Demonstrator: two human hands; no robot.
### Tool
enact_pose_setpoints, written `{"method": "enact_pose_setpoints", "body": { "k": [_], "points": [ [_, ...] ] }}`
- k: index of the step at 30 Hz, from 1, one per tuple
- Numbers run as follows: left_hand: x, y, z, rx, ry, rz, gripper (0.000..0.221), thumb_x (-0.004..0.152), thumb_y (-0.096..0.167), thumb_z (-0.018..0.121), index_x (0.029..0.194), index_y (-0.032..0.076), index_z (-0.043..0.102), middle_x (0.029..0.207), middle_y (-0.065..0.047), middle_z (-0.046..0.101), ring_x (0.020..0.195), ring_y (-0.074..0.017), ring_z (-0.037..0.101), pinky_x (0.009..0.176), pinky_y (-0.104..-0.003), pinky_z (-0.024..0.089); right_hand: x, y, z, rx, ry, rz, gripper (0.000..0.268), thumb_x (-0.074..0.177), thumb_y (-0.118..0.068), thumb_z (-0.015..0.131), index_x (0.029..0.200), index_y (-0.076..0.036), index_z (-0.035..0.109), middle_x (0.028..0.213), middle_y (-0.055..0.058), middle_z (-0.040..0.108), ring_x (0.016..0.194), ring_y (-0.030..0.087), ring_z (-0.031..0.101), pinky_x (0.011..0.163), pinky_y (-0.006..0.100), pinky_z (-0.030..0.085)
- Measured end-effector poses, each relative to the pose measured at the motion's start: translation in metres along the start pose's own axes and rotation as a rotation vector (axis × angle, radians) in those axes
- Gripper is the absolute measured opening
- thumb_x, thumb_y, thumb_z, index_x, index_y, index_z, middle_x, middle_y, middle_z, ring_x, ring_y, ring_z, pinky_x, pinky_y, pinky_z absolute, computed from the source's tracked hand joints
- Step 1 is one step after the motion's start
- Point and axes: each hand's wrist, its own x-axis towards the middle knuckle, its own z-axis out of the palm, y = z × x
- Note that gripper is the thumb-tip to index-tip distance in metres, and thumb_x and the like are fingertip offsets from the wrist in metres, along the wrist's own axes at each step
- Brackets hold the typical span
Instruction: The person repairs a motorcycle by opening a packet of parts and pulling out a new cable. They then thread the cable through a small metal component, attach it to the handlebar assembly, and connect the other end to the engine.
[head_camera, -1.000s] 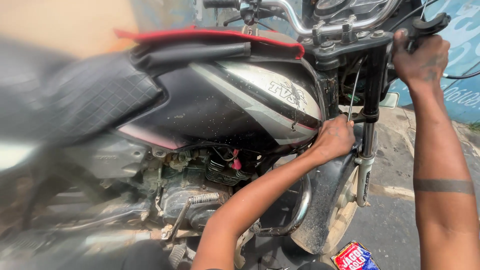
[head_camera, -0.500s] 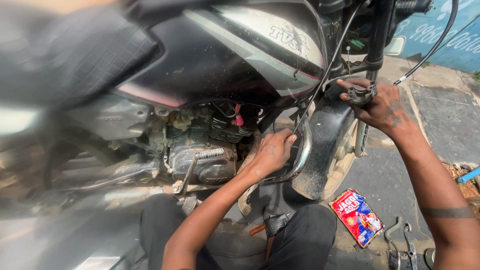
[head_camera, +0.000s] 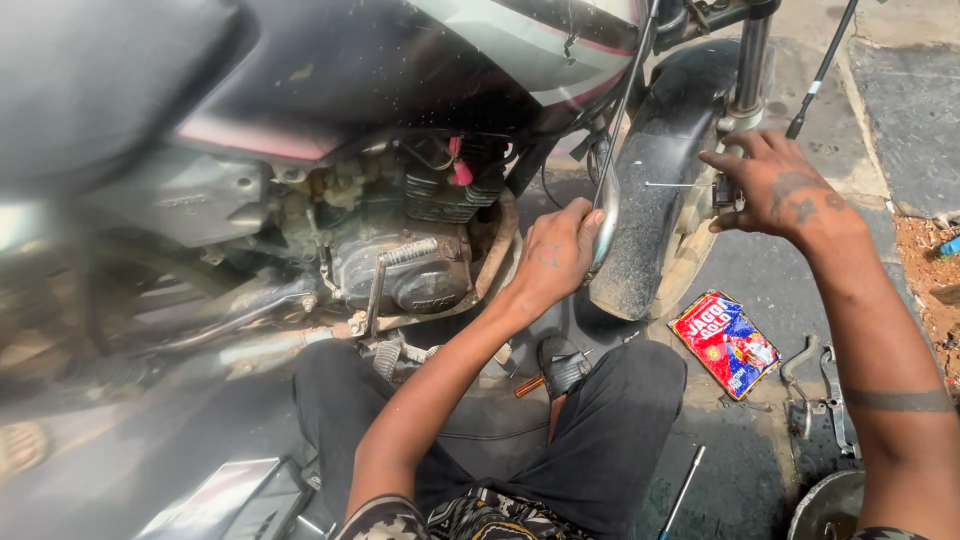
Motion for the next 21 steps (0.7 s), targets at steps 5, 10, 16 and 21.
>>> {"method": "enact_pose_setpoints", "body": {
  "k": [5,10,16,21],
  "points": [
    [-0.002,0.021,0.001,0.149,0.074,0.067,0.025,0.107,0.021,0.054,0.095,0.000,0.057,0.083,-0.021,0.066,0.075,-0.0455,0.064,0.064,-0.052,0.048,0.027,-0.031,-0.039,0.745,-0.060,-0.076,0.093,0.064,-0.038,0.090,0.147,-0.014,0.055,0.131,0.012,0.067,0.112,0.027,0.065,0.086,0.044,0.058],
    [0.009,0.055,0.000,0.188,-0.040,0.243,0.017,0.105,0.016,0.051,0.102,0.000,0.057,0.094,-0.020,0.067,0.078,-0.0419,0.067,0.065,-0.050,0.052,0.060,-0.053,-0.051,2.103,0.031,0.023,0.054,0.105,-0.029,0.070,0.146,0.002,0.057,0.111,0.016,0.076,0.069,0.010,0.066,0.051,0.019,0.050],
    [0.038,0.012,0.050,0.520,0.040,0.271,0.009,0.096,0.012,0.058,0.098,0.004,0.062,0.095,-0.016,0.069,0.083,-0.0315,0.073,0.068,-0.042,0.057,0.084,-0.017,-0.057,1.513,-0.050,0.197,0.033,0.092,-0.007,0.074,0.121,-0.002,0.059,0.086,0.008,0.068,0.068,0.011,0.065,0.057,0.025,0.057],
    [0.064,0.018,0.040,0.326,0.186,0.248,0.019,0.095,0.024,0.065,0.095,0.005,0.068,0.087,-0.013,0.071,0.075,-0.0315,0.070,0.064,-0.044,0.053,0.101,0.007,-0.037,1.329,0.101,0.287,0.022,0.095,-0.003,0.073,0.110,-0.001,0.056,0.082,0.011,0.068,0.072,0.016,0.071,0.061,0.027,0.062]
  ]
}}
